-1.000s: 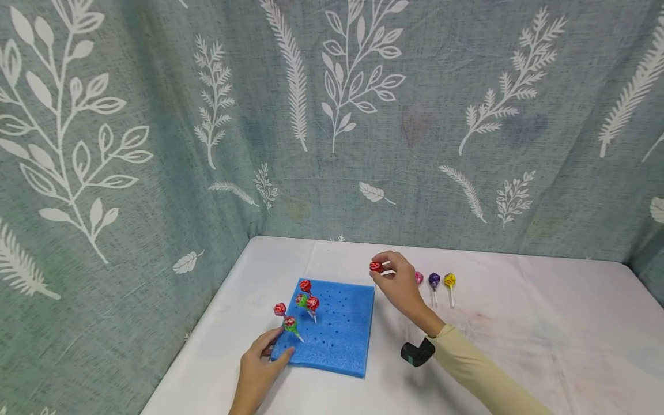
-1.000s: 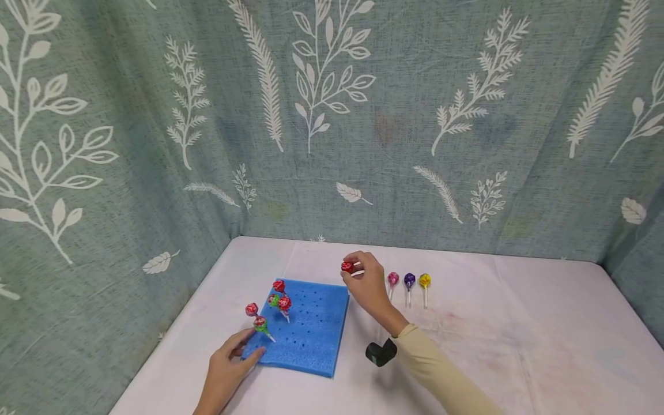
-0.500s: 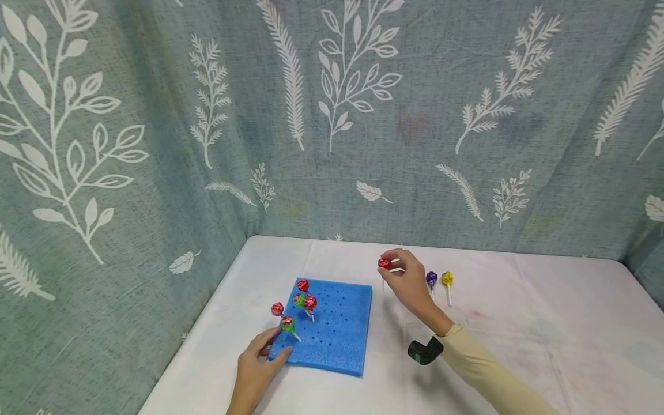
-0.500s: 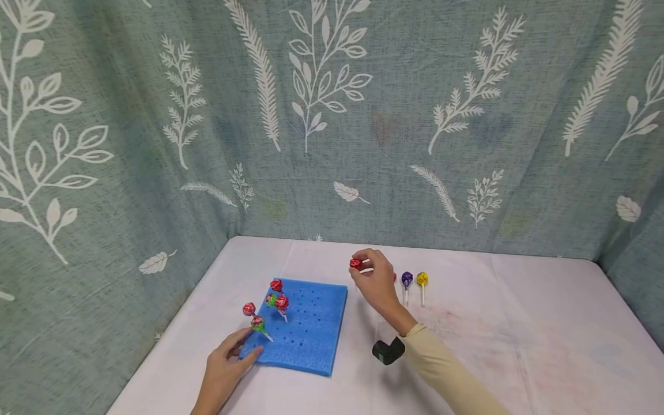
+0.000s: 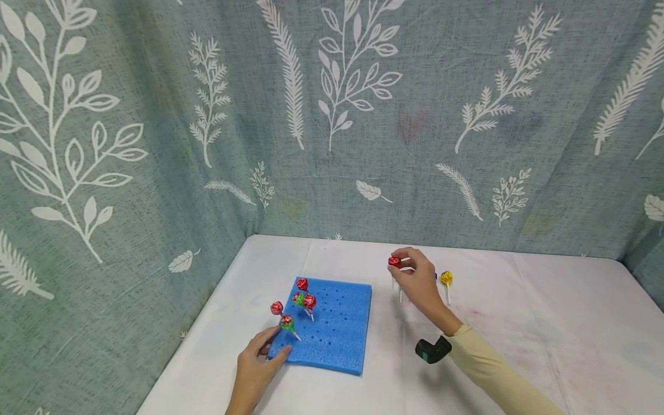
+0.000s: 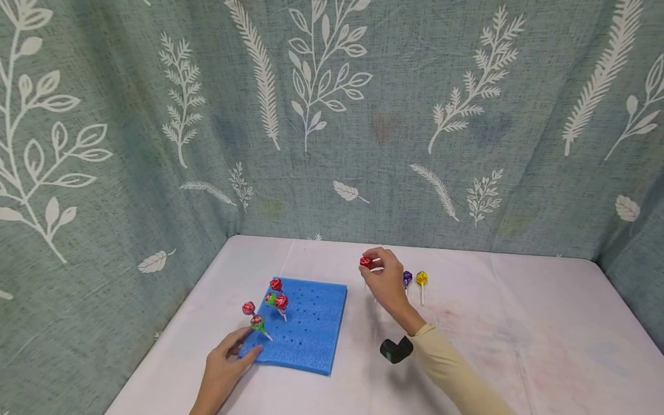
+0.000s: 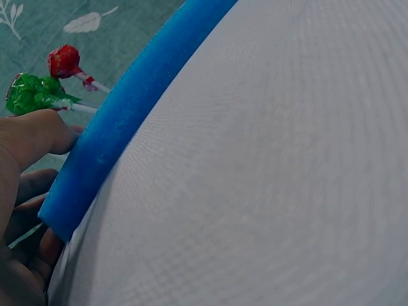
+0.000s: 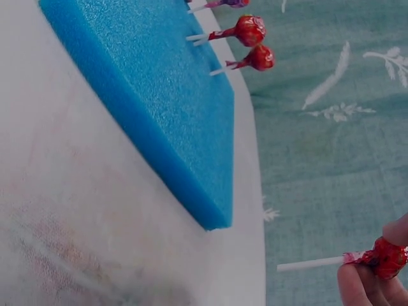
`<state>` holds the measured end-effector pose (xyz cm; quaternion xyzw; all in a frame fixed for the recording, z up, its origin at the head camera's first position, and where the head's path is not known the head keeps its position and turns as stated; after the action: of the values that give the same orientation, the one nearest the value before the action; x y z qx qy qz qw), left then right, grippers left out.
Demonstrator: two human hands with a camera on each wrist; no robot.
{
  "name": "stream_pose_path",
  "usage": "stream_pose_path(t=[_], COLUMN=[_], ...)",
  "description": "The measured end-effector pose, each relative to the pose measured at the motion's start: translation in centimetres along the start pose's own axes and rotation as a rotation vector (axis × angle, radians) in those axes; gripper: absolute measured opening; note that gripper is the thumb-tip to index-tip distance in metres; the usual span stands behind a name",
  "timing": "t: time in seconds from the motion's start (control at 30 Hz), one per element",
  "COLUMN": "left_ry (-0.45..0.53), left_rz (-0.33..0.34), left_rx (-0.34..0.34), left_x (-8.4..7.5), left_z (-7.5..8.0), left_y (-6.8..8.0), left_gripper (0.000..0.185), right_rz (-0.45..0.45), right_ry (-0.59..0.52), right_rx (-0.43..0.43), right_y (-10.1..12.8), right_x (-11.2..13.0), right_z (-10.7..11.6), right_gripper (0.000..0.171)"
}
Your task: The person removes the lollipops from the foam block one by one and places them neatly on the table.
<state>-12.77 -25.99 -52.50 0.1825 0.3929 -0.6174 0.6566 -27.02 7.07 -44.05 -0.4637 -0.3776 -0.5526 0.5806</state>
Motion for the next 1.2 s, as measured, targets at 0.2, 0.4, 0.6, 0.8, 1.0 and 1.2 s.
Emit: stream_pose_path(t=[0.2, 0.4, 0.6, 0.8, 1.0, 1.2], left_ry=[-0.002, 0.003, 0.011, 0.005, 0.0, -0.003], left_rz=[-0.008, -0.02, -0.025, -0.002, -0.007, 0.001], left_rx=[-0.011, -0.012, -0.011, -0.004, -0.007, 0.002], left_x=[-0.2, -0.4, -0.4, -0.2, -0.2, -0.2], left_z=[0.1, 0.1, 0.1, 0.0, 0.0, 0.0], left_y=[0.0, 0.0, 0.0, 0.0, 0.1, 0.0], left_gripper=[0.053, 0.054, 0.056, 0.053, 0.053, 0.052], right_rz=[-0.004, -0.006, 0.023, 0.019, 0.01, 0.014], right_ry=[0.009, 0.023, 0.028, 0.035, 0.038, 0.06], right_rx=[-0.023, -0.051, -0.072, -0.085, -0.093, -0.116], right_y=[-0.1, -0.1, -0.1, -0.2, -0.2, -0.3], right_x=[-0.4, -0.5, -0.7, -1.2, -1.6, -2.0], right_z=[0.8, 1.6, 2.4, 3.3, 4.3, 5.1], right_gripper=[0.021, 0.02, 0.021, 0.023, 0.022, 0.026])
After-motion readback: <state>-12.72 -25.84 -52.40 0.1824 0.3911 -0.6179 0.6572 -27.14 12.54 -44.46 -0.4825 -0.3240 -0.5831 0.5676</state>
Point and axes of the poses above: each hand's wrist, its own y-axis away from the middle knuckle, its own z-axis out of the back of the hand, x = y × z, the point moved 2 cm from there along -y, towards the middle knuckle, and after that the axes turned 15 degrees about -z, right-handed, at the moved point
